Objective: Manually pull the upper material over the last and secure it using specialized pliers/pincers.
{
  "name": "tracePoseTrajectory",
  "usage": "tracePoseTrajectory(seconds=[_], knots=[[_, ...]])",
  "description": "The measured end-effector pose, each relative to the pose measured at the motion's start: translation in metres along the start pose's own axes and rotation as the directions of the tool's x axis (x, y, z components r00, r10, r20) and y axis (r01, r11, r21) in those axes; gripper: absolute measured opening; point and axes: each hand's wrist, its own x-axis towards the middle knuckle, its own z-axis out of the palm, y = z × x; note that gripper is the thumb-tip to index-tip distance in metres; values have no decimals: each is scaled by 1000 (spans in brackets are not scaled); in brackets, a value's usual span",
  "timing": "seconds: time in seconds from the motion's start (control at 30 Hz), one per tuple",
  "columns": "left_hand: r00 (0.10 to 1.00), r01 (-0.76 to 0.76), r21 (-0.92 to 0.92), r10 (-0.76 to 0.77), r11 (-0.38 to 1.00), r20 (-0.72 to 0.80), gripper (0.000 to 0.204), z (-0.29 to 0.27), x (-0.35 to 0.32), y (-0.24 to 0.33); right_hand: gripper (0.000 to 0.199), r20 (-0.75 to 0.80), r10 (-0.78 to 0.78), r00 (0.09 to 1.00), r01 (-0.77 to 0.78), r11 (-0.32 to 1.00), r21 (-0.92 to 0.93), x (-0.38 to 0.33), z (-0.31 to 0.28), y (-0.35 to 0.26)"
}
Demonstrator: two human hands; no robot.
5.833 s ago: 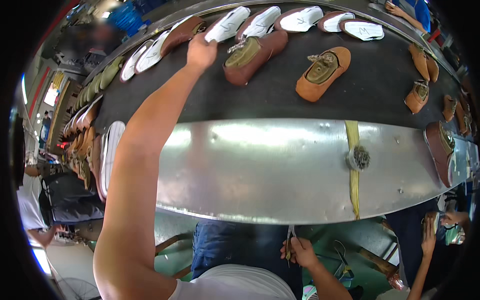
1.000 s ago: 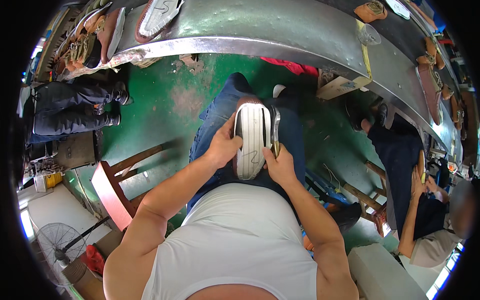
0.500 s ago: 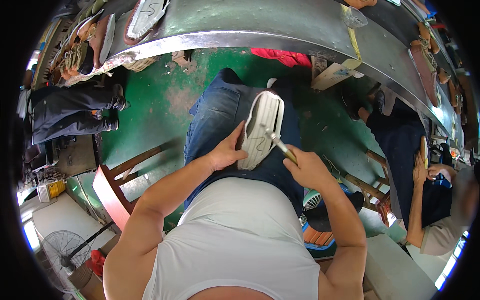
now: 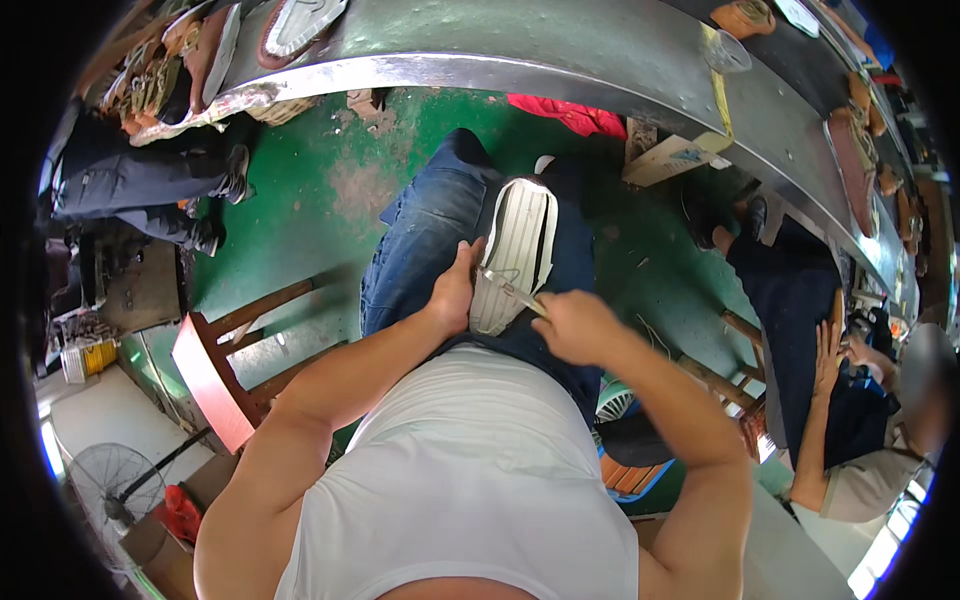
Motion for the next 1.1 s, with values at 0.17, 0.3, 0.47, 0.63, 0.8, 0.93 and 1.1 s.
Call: tracePoseTrajectory(seconds=[0.17,0.3,0.47,0.63,0.8,0.93,1.1], knots=[[887,-349,529,455,774,-80,57,-13,34,-30,26,-113,73,991,-44,968,245,-14,17,-10],[820,-329,774,570,541,-51,51,1,4,-8,48,-175,28,984,-36,998,-47,-23,-13,-4],[771,-483,743,628,463,109,49,2,4,-5,44,-262,-18,965,-76,936,-343,8,-19,-3],[694,-572,790,643,221,323,52,-3,6,1,32,-322,47,945,-86,990,-109,16,18,37],[758,-593,805,344,6,555,52,5,-16,26,28,-421,136,897,-148,989,4,-16,30,40],[808,-568,823,168,-32,564,54,10,-14,49,23,-139,281,950,-255,950,181,-21,0,48],[842,-527,849,107,-43,528,56,17,-10,65,30,-300,176,938,-86,953,290,-12,-41,28]])
